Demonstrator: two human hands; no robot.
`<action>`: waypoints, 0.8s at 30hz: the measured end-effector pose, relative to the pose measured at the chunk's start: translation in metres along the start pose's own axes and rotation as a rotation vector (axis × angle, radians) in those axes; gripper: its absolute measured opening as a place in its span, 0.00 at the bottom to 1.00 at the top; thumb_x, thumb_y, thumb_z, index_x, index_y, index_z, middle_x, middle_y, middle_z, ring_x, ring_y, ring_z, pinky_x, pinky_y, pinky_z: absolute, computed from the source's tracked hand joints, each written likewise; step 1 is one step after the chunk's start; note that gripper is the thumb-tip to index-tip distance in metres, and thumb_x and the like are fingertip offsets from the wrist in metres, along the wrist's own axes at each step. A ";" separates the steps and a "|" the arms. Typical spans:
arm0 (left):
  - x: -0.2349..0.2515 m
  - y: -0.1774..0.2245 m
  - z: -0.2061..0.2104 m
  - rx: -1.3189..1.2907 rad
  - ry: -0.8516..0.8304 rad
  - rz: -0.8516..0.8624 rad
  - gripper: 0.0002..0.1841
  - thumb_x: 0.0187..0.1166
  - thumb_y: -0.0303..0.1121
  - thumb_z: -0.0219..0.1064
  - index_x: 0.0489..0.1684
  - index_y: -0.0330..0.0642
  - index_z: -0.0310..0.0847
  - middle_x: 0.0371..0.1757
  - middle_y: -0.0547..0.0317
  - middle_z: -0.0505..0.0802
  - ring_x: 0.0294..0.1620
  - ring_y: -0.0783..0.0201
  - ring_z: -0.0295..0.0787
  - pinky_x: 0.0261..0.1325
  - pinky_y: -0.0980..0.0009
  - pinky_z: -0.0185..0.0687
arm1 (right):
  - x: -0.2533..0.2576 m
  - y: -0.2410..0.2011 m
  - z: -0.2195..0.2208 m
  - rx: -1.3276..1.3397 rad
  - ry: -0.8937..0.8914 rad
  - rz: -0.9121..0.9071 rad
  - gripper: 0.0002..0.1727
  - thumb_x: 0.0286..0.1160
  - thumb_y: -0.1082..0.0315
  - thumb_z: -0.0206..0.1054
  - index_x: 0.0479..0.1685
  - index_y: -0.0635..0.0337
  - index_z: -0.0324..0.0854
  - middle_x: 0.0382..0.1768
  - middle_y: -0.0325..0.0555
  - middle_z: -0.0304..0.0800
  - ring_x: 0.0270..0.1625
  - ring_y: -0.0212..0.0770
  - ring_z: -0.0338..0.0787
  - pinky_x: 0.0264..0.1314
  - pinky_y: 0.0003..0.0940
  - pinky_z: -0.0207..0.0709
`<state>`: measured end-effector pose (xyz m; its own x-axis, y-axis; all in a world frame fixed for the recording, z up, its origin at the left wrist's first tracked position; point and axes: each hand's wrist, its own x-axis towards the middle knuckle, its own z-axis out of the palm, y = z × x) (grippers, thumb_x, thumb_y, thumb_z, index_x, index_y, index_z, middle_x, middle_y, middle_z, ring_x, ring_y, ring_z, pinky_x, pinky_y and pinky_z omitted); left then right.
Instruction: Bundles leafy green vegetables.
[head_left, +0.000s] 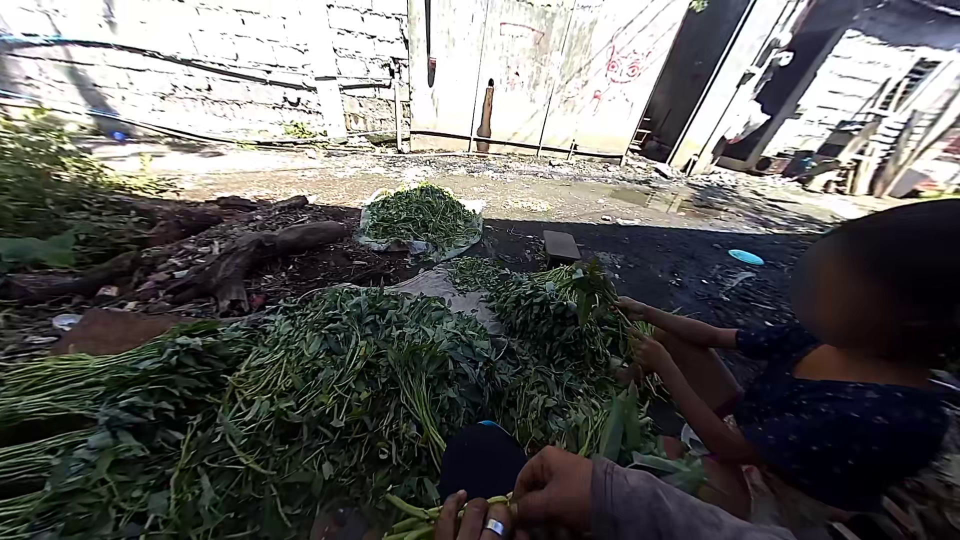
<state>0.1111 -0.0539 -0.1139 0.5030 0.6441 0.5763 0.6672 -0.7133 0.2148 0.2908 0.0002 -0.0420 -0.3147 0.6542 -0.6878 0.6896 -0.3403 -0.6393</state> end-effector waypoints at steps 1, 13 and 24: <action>0.004 -0.001 -0.003 -0.056 -0.017 0.015 0.07 0.73 0.24 0.68 0.34 0.40 0.94 0.41 0.44 0.96 0.45 0.44 0.94 0.56 0.49 0.85 | -0.002 0.004 0.001 0.093 0.014 -0.002 0.12 0.85 0.62 0.67 0.45 0.64 0.86 0.25 0.35 0.84 0.19 0.23 0.73 0.24 0.21 0.68; 0.038 -0.002 -0.013 -0.204 -0.260 -0.221 0.08 0.80 0.30 0.66 0.42 0.32 0.87 0.27 0.44 0.92 0.34 0.41 0.94 0.38 0.49 0.86 | -0.020 0.038 0.011 0.297 0.076 -0.228 0.08 0.80 0.69 0.69 0.45 0.67 0.89 0.26 0.36 0.91 0.25 0.26 0.87 0.33 0.23 0.83; 0.037 -0.001 0.004 -0.119 -0.188 -0.270 0.12 0.82 0.37 0.64 0.40 0.38 0.87 0.29 0.50 0.93 0.33 0.47 0.94 0.47 0.44 0.82 | 0.025 0.069 0.087 -0.347 1.360 -0.843 0.05 0.58 0.70 0.73 0.22 0.62 0.89 0.18 0.44 0.90 0.21 0.33 0.89 0.27 0.25 0.82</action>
<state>0.1310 -0.0282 -0.0954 0.4170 0.8456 0.3333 0.7268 -0.5305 0.4363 0.2742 -0.0654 -0.1334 -0.0133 0.7079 0.7062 0.7942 0.4366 -0.4227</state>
